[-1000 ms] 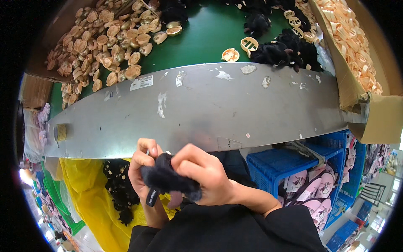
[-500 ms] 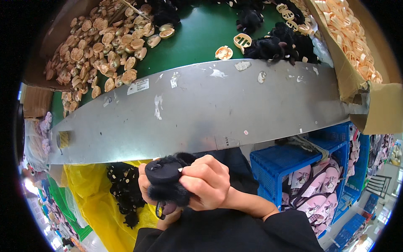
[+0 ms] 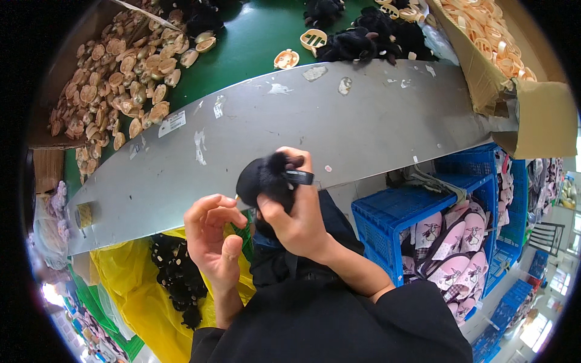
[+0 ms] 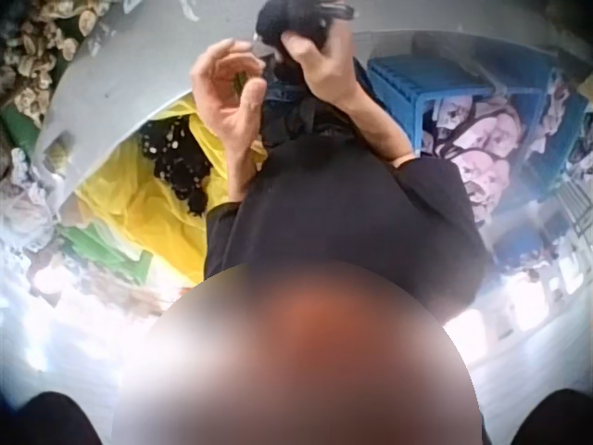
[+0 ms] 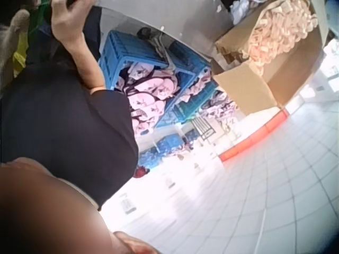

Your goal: The person repeatedly picks up black fuzzy slipper uppers and beige soles from a workbench, aligns and presses them together, and places the assembled pairs back on the bench. The process is repeated for multiple units throughout the clip.

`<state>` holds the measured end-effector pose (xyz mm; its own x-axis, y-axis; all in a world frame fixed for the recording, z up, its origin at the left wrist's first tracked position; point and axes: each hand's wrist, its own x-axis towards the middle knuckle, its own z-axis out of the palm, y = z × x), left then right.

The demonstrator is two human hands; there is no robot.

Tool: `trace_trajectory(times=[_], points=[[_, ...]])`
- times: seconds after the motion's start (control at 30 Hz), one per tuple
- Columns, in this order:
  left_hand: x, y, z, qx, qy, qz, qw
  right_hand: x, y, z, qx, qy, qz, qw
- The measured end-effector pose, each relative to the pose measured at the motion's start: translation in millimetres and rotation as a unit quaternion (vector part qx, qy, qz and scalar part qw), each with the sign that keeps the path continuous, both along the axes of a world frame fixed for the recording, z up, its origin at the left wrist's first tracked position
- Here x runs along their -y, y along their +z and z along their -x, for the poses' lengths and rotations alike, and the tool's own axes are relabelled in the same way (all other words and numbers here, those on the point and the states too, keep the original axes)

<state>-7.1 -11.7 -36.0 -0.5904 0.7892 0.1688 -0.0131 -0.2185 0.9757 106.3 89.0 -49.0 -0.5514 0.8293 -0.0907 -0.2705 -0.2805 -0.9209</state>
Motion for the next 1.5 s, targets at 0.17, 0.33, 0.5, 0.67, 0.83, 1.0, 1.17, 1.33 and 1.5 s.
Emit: trace_trajectory(times=[0.17, 0.33, 0.5, 0.67, 0.83, 1.0, 1.17, 1.33, 1.5], points=[[-5.5, 7.6, 2.1, 0.064, -0.040, 0.048, 0.996, 4.1, 0.4, -5.1, 0.022, 0.081, -0.008, 0.996], [-2.8, -0.3, 7.0, 0.042, -0.029, 0.053, 0.997, 2.6, -15.7, -8.3, 0.012, 0.125, -0.122, 0.985], [0.3, 2.9, 7.0, -0.020, 0.007, 0.048, 0.999, 3.4, -12.0, -13.7, 0.060, 0.216, 0.000, 0.975], [-15.7, 6.8, 12.6, -0.093, -0.051, -0.027, 0.994, 10.0, -4.0, -15.0, -0.107, 0.227, 0.338, 0.907], [-14.3, -2.3, 28.7, -0.076, -0.209, -0.015, 0.975, 14.4, -24.2, -16.1, -0.266, 0.346, 0.496, 0.750], [-14.6, -4.5, 26.1, -0.037, -0.210, -0.001, 0.977, 17.6, -24.0, -14.7, -0.279, 0.361, 0.537, 0.710], [-12.6, -14.4, 11.2, -0.005, -0.140, -0.029, 0.990, 16.9, -26.8, -13.8, -0.254, 0.365, 0.509, 0.737], [-4.4, -26.9, 18.6, -0.042, -0.141, -0.013, 0.989, 16.9, -18.1, -12.9, -0.136, 0.337, 0.431, 0.826], [-18.3, -8.6, 18.1, 0.016, -0.213, -0.069, 0.975, 12.3, -34.4, -16.4, -0.306, 0.408, 0.507, 0.695]])
